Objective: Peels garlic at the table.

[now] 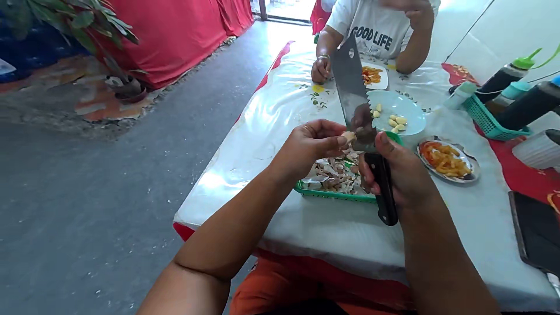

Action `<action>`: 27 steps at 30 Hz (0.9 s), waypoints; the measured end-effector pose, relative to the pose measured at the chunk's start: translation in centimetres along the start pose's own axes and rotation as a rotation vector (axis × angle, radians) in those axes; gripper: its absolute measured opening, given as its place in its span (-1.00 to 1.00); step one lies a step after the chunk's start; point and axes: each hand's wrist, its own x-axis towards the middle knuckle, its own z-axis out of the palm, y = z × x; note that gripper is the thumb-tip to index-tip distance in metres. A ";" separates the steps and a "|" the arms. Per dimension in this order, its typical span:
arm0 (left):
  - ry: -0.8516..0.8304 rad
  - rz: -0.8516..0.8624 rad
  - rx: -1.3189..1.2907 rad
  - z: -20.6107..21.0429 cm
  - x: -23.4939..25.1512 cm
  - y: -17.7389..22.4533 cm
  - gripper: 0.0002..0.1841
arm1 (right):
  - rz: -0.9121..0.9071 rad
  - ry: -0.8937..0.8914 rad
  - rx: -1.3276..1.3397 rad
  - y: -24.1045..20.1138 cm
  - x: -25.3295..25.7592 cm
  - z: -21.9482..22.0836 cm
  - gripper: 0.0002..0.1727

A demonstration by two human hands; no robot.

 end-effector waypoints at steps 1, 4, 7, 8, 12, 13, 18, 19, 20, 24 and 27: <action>0.000 -0.017 -0.022 -0.1 0.0 0.1 -0.80 | 0.004 -0.019 0.007 0.0 -0.1 -0.2 -0.49; 0.020 -0.056 -0.097 -0.3 0.1 0.4 -0.82 | -0.001 -0.070 0.012 -0.1 -0.4 -0.5 -0.43; 0.035 -0.085 -0.164 -0.6 0.3 0.4 -0.86 | -0.016 -0.103 0.015 -0.1 -0.6 -0.7 -0.36; 0.043 -0.088 -0.176 -0.6 0.4 0.4 -0.86 | -0.026 -0.109 0.017 -0.1 -0.6 -0.6 -0.34; 0.072 -0.063 -0.191 -0.6 0.5 0.2 -0.85 | -0.077 -0.154 0.050 0.0 -0.9 -0.6 -0.28; 0.075 -0.065 -0.188 -0.6 0.5 0.2 -0.86 | -0.084 -0.158 0.045 0.0 -1.0 -0.6 -0.28; 0.077 -0.075 -0.157 -0.4 0.4 0.2 -0.88 | -0.067 -0.159 -0.036 0.2 -0.7 -0.4 -0.36; 0.071 -0.077 -0.150 -0.4 0.5 0.1 -0.87 | -0.073 -0.140 -0.046 0.2 -0.7 -0.3 -0.40; 0.071 -0.080 -0.149 -0.4 0.5 0.1 -0.87 | -0.084 -0.113 -0.063 0.3 -0.7 -0.2 -0.45; 0.074 -0.086 -0.158 -0.5 0.6 0.1 -0.89 | -0.152 -0.063 -0.198 0.4 -0.6 0.5 -0.46; 0.063 -0.085 -0.157 -0.5 0.6 0.1 -0.90 | -0.175 -0.048 -0.224 0.5 -0.7 0.6 -0.45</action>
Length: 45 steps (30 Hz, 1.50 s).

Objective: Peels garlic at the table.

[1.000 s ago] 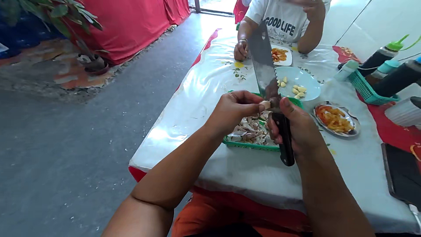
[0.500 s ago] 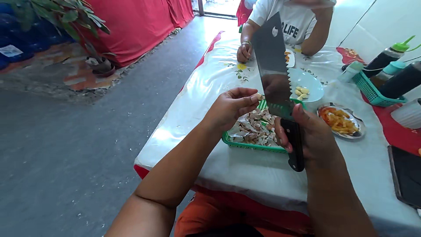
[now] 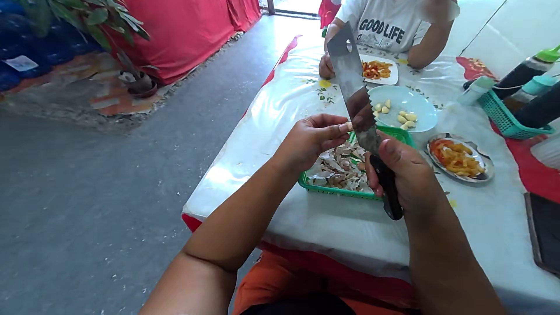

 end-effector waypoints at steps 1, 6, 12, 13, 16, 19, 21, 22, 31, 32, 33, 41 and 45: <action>0.004 -0.002 -0.002 0.1 -0.1 0.1 -0.90 | 0.005 0.003 -0.007 0.0 0.0 0.0 -0.43; 0.017 -0.008 -0.011 0.4 -0.2 0.2 -0.89 | 0.023 -0.026 0.001 0.2 0.0 -0.4 -0.35; 0.021 -0.003 0.001 0.3 -0.4 0.3 -0.91 | 0.044 -0.051 0.016 0.2 0.0 -0.3 -0.27; 0.020 -0.002 0.002 0.4 -0.4 0.3 -0.91 | 0.043 -0.048 0.014 0.2 0.0 -0.3 -0.29; 0.023 -0.002 0.002 0.3 -0.3 0.3 -0.90 | 0.035 -0.033 -0.012 0.2 0.0 -0.2 -0.38; 0.025 -0.002 0.004 0.3 -0.3 0.2 -0.90 | 0.010 -0.016 -0.051 0.3 0.1 -0.1 -0.38; 0.019 0.005 0.003 0.3 -0.3 0.1 -0.90 | 0.006 0.004 -0.072 0.4 0.1 0.0 -0.37; 0.016 0.006 0.005 0.3 -0.3 0.1 -0.90 | 0.002 0.012 -0.081 0.4 0.1 0.0 -0.37; -0.033 0.026 0.031 0.1 -0.4 0.2 -0.86 | -0.071 0.086 -0.133 0.3 -0.1 0.3 -0.42; -0.048 0.029 0.038 0.0 -0.5 0.2 -0.85 | -0.068 0.089 -0.126 0.3 0.0 0.1 -0.42; -0.065 0.029 0.049 0.0 -0.5 0.2 -0.83 | -0.061 0.088 -0.124 0.2 0.0 -0.2 -0.40; -0.088 0.037 0.019 -0.7 0.0 0.3 -0.81 | -0.023 -0.049 0.052 0.2 0.0 -1.1 -0.25; -0.115 0.055 0.019 -0.7 0.1 -0.2 -0.81 | 0.030 -0.104 0.087 0.6 0.1 -1.0 -0.29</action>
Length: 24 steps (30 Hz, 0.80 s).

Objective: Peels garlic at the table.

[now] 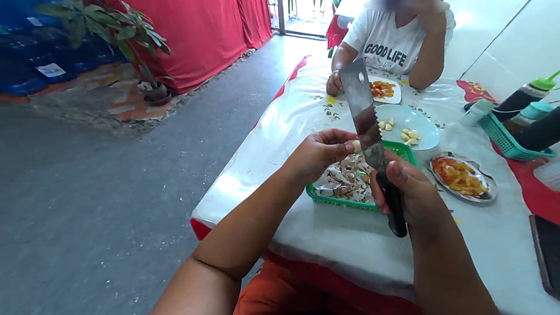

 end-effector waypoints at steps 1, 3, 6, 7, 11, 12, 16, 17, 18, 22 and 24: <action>-0.010 0.004 0.004 0.0 0.0 -0.1 -0.81 | 0.008 -0.001 -0.001 0.0 0.0 0.0 -0.32; -0.006 0.003 0.000 0.0 0.1 -0.2 -0.80 | 0.006 0.007 -0.009 0.0 0.1 0.1 -0.39; 0.023 -0.030 -0.006 0.3 0.1 -0.1 -0.73 | -0.018 0.074 -0.079 0.0 0.1 0.6 -0.44; 0.038 -0.051 -0.008 0.4 0.1 -0.1 -0.76 | -0.026 0.096 -0.104 0.0 0.1 0.7 -0.44; 0.044 -0.119 -0.044 0.7 0.0 0.1 -0.87 | -0.052 0.122 -0.140 0.1 0.1 0.9 -0.45; 0.033 -0.117 -0.052 0.6 0.0 0.1 -0.88 | -0.059 0.121 -0.138 0.1 0.1 0.9 -0.45; 0.024 -0.062 -0.015 0.5 0.0 0.0 -0.89 | -0.080 0.131 -0.121 0.2 0.1 1.0 -0.43; 0.020 -0.047 -0.007 0.5 -0.1 0.0 -0.89 | -0.080 0.144 -0.112 0.1 0.1 0.9 -0.43; 0.014 -0.038 -0.003 0.4 -0.1 0.0 -0.88 | -0.076 0.162 -0.103 0.1 0.1 0.8 -0.42; -0.009 -0.017 0.002 0.1 -0.1 0.2 -0.83 | -0.052 0.206 -0.032 -0.3 -0.2 0.2 -0.39; -0.011 -0.008 -0.028 0.0 0.0 0.1 -0.80 | -0.040 0.146 -0.002 -0.3 -0.3 0.1 -0.37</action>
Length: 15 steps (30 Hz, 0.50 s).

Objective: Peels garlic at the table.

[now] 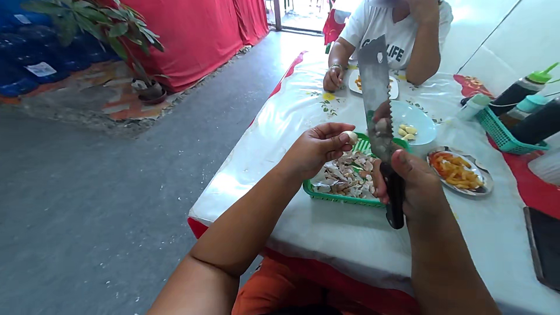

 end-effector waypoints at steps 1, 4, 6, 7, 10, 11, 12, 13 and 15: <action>0.001 0.005 -0.011 0.0 0.0 -0.1 -0.79 | 0.005 -0.042 0.010 0.1 0.0 0.0 -0.35; 0.021 0.009 -0.028 0.0 0.1 0.0 -0.78 | 0.020 -0.115 0.025 0.3 0.1 0.1 -0.35; 0.031 0.009 -0.048 0.1 0.1 0.0 -0.79 | 0.025 -0.124 0.028 0.3 0.1 0.1 -0.35; 0.031 0.007 -0.057 0.2 0.0 0.0 -0.80 | 0.024 -0.122 0.028 0.3 0.1 0.1 -0.36; 0.017 0.002 -0.061 0.3 0.0 0.0 -0.80 | 0.019 -0.137 0.040 0.4 0.2 0.1 -0.36; 0.014 0.004 -0.054 0.3 0.0 -0.1 -0.80 | 0.014 -0.144 0.039 0.4 0.2 0.1 -0.36; 0.011 0.008 -0.046 0.4 0.0 -0.1 -0.80 | 0.015 -0.147 0.033 0.4 0.2 0.1 -0.35; 0.010 0.011 -0.044 0.4 0.0 -0.1 -0.80 | 0.019 -0.144 0.031 0.4 0.2 0.2 -0.36; 0.006 0.014 -0.056 0.4 0.0 -0.2 -0.78 | 0.028 -0.129 0.036 0.4 0.2 0.3 -0.39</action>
